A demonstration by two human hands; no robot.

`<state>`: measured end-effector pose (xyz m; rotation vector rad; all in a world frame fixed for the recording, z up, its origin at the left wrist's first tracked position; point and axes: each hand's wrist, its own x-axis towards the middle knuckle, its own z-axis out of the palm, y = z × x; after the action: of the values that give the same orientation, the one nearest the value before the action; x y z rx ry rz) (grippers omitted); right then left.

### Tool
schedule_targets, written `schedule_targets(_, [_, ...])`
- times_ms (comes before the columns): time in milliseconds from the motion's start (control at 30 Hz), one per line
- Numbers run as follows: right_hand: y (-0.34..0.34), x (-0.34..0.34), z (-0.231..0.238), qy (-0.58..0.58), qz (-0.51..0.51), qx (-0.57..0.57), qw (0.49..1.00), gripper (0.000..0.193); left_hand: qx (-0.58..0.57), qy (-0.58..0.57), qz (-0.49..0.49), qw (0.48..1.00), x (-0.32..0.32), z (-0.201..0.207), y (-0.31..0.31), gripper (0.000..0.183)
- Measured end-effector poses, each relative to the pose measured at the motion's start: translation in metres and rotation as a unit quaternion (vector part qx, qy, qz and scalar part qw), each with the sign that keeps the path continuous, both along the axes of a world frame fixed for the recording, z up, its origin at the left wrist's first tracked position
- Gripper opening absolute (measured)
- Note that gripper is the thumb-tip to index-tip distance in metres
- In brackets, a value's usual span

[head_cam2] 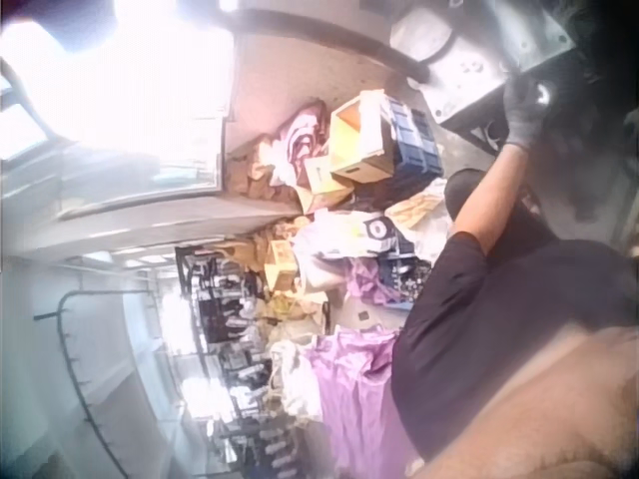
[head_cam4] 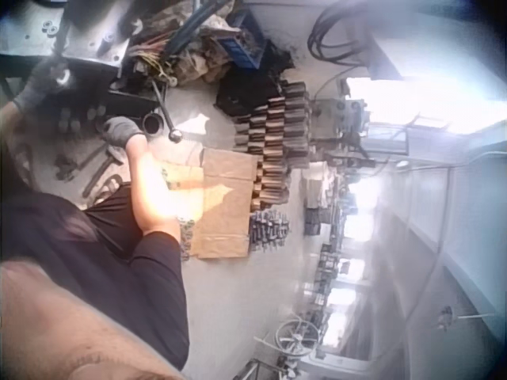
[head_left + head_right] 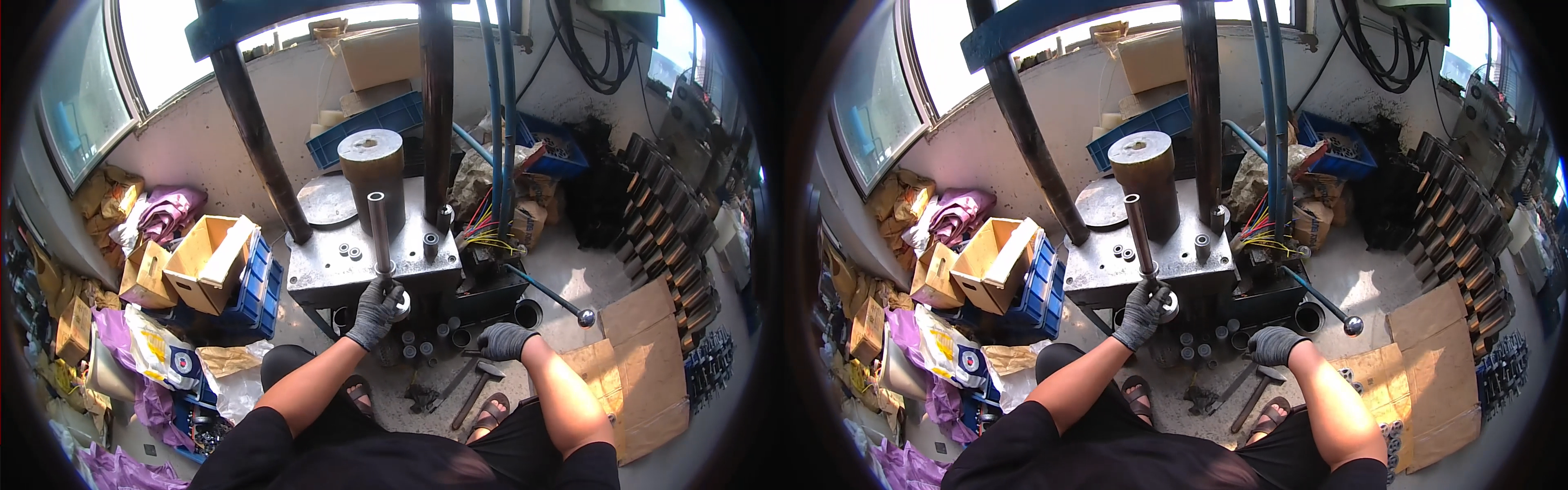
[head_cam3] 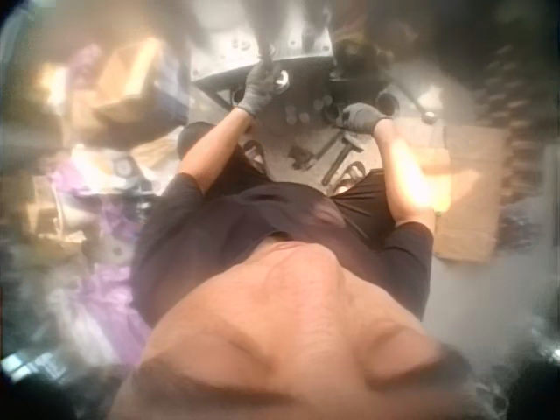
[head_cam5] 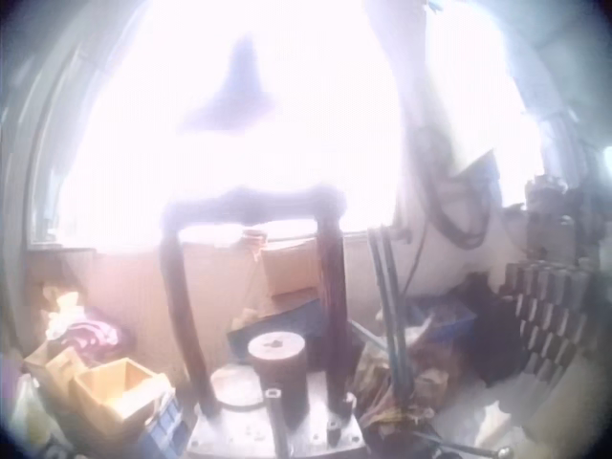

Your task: The person places metal components into an industrial press, activates the machine using a lever, and removes the pressed parts.

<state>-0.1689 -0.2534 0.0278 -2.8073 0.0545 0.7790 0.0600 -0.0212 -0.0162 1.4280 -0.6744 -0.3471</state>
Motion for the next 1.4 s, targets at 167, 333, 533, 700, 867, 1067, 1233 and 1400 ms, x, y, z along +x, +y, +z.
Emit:
schedule_targets(167, [-0.002,0.003,-0.005,-0.087,-0.004,0.052,0.995,0.027,-0.129,-0.075,-0.06,0.987,0.016,0.1,-0.006,0.017])
schedule_targets(333, [0.0,-0.004,0.006,-0.136,-0.002,0.073,0.988,0.028,-0.267,-0.009,-0.17,0.949,0.088,0.21,-0.055,0.015])
schedule_targets(533, [0.011,0.018,0.012,-0.116,0.103,0.058,0.986,0.037,-0.08,-0.231,0.092,0.965,0.24,0.246,-0.115,0.007])
schedule_targets(700, [0.022,0.014,0.014,-0.144,0.083,0.064,0.984,0.03,0.011,-0.123,0.084,0.989,0.264,0.253,-0.14,0.005])
schedule_targets(867, [0.027,-0.001,0.032,-0.151,0.092,0.061,0.982,0.02,0.047,-0.121,0.099,0.987,0.248,0.248,-0.149,0.008])
schedule_targets(1067, [0.049,-0.02,0.08,-0.294,0.101,0.074,0.948,0.017,0.131,-0.251,0.202,0.938,0.248,0.243,-0.144,0.027])
schedule_targets(1233, [0.063,-0.045,0.192,-0.389,0.115,-0.037,0.914,0.02,0.014,-0.253,0.242,0.936,0.237,0.247,-0.138,0.034])
schedule_targets(1400, [0.01,-0.065,0.234,-0.261,-0.04,-0.199,0.944,0.031,-0.12,-0.319,0.214,0.915,0.223,0.248,-0.143,0.05])
